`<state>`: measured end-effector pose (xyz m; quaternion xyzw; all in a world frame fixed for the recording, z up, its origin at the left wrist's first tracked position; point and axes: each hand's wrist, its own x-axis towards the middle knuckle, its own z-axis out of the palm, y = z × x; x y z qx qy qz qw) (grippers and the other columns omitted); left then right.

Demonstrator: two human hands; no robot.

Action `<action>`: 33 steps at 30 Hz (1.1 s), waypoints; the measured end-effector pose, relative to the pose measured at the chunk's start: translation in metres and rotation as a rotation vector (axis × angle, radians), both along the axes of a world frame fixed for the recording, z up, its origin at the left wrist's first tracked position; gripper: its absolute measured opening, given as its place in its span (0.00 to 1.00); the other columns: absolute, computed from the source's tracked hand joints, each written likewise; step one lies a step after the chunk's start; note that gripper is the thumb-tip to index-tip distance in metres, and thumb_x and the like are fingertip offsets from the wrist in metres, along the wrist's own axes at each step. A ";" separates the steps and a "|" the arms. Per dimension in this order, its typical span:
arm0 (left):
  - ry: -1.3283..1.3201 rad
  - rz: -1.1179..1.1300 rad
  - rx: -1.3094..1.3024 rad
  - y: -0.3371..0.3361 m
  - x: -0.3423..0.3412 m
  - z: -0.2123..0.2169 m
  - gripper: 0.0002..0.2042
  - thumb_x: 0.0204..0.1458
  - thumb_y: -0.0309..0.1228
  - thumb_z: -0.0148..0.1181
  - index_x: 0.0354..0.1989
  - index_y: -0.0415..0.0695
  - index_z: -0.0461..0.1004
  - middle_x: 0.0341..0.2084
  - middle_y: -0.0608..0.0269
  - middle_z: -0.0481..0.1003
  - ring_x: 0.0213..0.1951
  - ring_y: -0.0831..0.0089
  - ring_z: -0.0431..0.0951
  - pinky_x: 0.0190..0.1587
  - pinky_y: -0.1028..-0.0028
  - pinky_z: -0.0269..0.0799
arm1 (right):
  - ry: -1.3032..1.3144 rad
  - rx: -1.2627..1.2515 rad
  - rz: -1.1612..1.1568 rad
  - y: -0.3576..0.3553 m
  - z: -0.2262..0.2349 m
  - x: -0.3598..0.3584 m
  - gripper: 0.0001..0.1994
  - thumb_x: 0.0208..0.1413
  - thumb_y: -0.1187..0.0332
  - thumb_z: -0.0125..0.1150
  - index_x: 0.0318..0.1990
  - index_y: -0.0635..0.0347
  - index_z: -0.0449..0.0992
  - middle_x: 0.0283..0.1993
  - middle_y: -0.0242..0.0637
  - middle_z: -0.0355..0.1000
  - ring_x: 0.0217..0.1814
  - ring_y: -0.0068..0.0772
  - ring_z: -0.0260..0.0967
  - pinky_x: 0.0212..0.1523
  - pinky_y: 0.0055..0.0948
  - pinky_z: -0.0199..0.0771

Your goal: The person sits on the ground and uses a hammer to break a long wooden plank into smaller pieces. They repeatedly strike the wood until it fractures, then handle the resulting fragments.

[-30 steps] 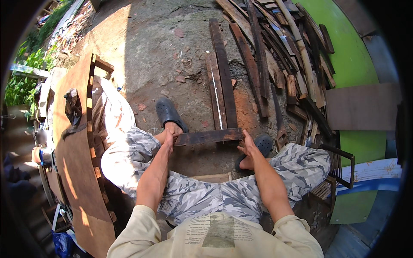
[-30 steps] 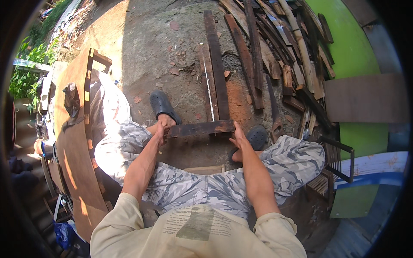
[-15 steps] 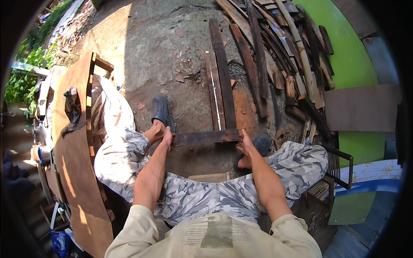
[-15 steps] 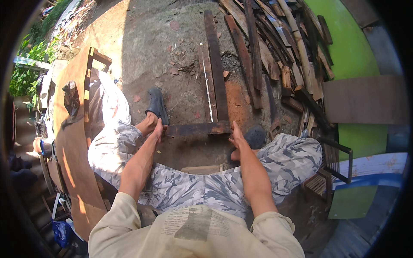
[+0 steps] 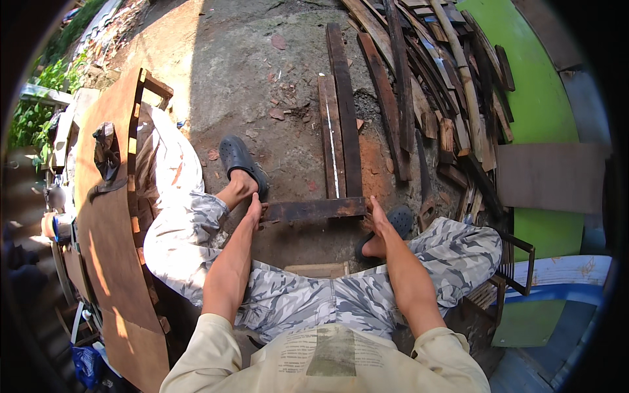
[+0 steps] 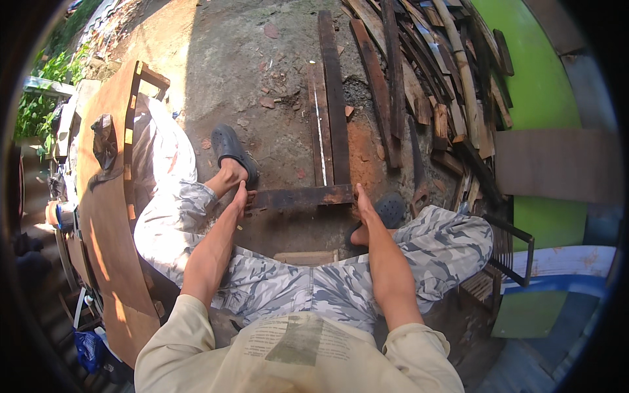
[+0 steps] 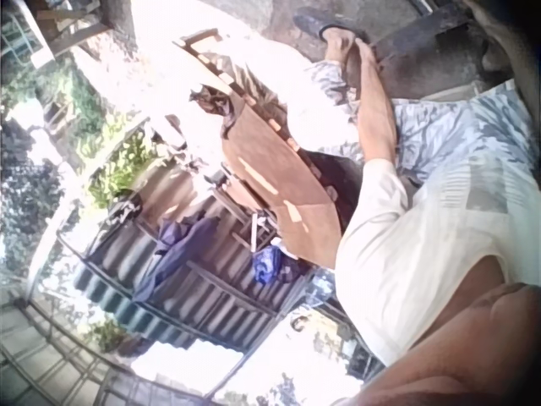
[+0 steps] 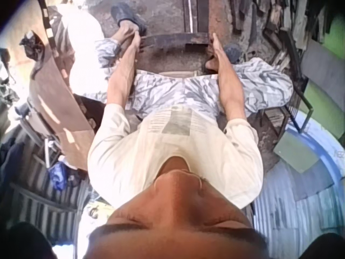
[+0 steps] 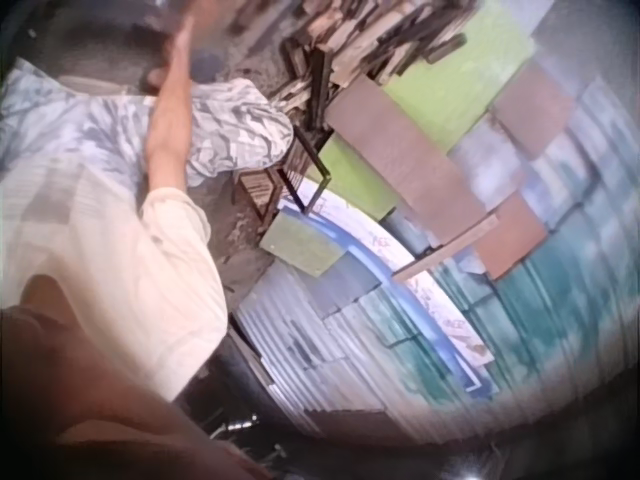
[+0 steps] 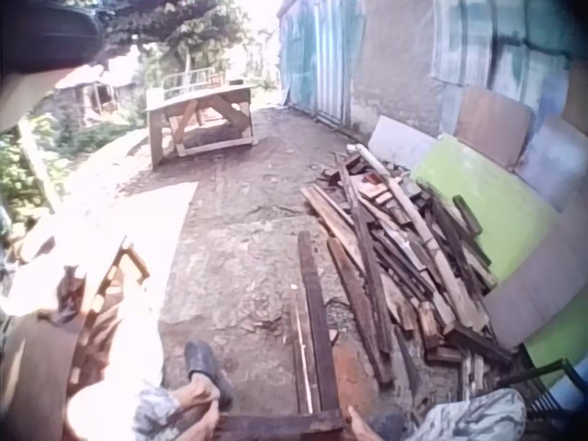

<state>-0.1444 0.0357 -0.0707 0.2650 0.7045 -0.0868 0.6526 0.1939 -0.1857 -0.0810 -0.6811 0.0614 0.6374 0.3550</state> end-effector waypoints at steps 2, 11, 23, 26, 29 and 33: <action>-0.015 0.000 -0.007 0.001 -0.004 0.001 0.46 0.56 0.71 0.20 0.66 0.48 0.66 0.66 0.55 0.62 0.65 0.58 0.60 0.63 0.45 0.48 | 0.002 0.010 0.014 0.005 0.007 -0.002 0.45 0.62 0.32 0.35 0.75 0.58 0.44 0.79 0.42 0.39 0.81 0.47 0.33 0.74 0.56 0.37; -0.017 -0.011 -0.037 0.000 -0.009 0.009 0.46 0.55 0.73 0.20 0.68 0.51 0.65 0.70 0.56 0.56 0.69 0.59 0.54 0.66 0.46 0.48 | 0.052 0.040 0.098 0.004 0.003 -0.003 0.43 0.62 0.31 0.31 0.75 0.54 0.47 0.80 0.38 0.39 0.82 0.43 0.30 0.74 0.55 0.28; -0.070 0.020 -0.015 -0.001 -0.013 0.006 0.46 0.55 0.73 0.22 0.69 0.51 0.62 0.71 0.58 0.56 0.70 0.60 0.53 0.66 0.43 0.47 | -0.166 0.057 0.194 0.001 -0.003 -0.010 0.35 0.65 0.43 0.42 0.71 0.60 0.57 0.75 0.43 0.51 0.77 0.44 0.44 0.72 0.43 0.46; -0.077 0.047 0.002 -0.002 -0.015 -0.001 0.45 0.55 0.72 0.24 0.69 0.51 0.62 0.70 0.54 0.56 0.70 0.60 0.54 0.66 0.42 0.47 | -0.247 0.046 0.210 0.001 0.001 -0.012 0.35 0.65 0.46 0.45 0.68 0.66 0.61 0.73 0.47 0.57 0.75 0.44 0.52 0.71 0.37 0.50; -0.047 0.086 0.012 -0.001 -0.020 -0.010 0.44 0.56 0.71 0.27 0.69 0.50 0.62 0.68 0.51 0.58 0.67 0.60 0.56 0.62 0.43 0.51 | -0.259 0.055 0.255 0.005 0.002 -0.012 0.35 0.65 0.47 0.45 0.68 0.69 0.61 0.73 0.49 0.57 0.75 0.44 0.51 0.72 0.36 0.48; -0.032 0.113 0.023 -0.005 -0.014 -0.006 0.44 0.55 0.72 0.31 0.68 0.51 0.62 0.66 0.49 0.60 0.64 0.60 0.59 0.59 0.45 0.54 | -0.256 0.053 0.272 0.002 0.001 -0.010 0.34 0.65 0.48 0.45 0.68 0.69 0.61 0.72 0.50 0.57 0.75 0.45 0.51 0.72 0.37 0.48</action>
